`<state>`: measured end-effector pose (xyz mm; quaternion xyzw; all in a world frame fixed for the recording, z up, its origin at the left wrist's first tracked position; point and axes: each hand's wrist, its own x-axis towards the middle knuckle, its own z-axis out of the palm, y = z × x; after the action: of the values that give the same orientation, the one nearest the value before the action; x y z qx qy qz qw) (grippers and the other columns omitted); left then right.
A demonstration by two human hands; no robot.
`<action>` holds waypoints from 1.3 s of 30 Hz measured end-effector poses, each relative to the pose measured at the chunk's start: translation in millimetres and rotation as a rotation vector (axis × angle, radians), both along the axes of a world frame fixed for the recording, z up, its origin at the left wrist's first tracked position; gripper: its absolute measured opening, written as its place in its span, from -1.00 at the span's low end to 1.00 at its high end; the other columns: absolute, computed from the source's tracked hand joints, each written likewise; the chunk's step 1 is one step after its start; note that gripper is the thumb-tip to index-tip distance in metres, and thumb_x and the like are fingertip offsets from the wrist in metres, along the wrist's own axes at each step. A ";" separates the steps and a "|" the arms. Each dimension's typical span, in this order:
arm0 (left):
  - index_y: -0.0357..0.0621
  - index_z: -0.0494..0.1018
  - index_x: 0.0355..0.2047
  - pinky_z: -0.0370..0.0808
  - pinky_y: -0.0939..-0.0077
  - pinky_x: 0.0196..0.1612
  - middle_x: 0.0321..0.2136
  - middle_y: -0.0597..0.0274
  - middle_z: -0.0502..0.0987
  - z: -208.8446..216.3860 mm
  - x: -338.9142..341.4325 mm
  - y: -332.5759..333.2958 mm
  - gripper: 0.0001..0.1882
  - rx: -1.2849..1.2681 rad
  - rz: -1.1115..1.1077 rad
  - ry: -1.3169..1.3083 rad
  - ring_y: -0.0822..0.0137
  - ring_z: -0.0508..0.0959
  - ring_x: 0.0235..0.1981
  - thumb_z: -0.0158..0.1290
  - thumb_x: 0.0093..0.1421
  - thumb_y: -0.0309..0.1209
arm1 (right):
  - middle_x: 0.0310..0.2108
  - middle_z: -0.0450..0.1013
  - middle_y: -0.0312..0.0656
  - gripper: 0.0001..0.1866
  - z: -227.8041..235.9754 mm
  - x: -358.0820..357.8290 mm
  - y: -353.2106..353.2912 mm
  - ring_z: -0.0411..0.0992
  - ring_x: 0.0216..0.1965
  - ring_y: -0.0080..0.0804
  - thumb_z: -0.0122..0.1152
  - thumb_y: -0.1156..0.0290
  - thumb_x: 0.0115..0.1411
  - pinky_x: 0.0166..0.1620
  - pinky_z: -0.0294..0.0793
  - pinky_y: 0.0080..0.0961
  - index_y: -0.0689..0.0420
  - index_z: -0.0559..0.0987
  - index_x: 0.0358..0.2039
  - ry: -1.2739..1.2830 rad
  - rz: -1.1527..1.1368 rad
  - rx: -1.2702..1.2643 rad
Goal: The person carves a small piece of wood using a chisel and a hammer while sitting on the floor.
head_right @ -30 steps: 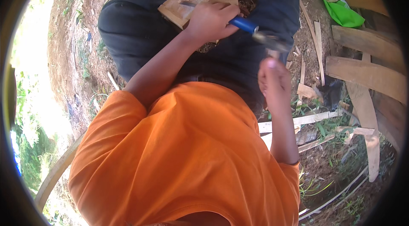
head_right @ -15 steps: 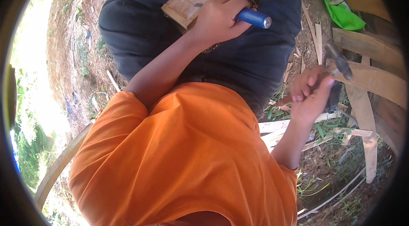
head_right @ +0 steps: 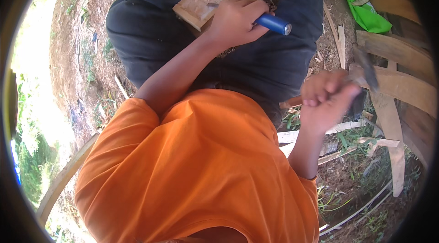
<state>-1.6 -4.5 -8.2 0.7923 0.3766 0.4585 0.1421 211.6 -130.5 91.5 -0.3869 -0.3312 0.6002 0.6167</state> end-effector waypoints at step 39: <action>0.02 0.52 -0.39 0.56 0.27 -0.48 -0.59 0.27 0.55 -12.4 3.7 1.2 -0.81 0.050 -0.032 0.124 0.15 0.61 -0.56 0.29 0.04 -0.26 | -0.67 0.02 -0.46 -0.50 0.6 -5.1 23.3 -0.03 -0.75 -0.66 -0.13 -0.17 0.47 -0.72 -0.04 -0.62 -0.04 0.30 -0.45 0.145 -0.268 -0.040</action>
<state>2.1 -3.3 -20.7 0.8284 0.3603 0.4155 0.1062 206.5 -107.1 92.0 -0.3956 -0.2190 0.5454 0.7058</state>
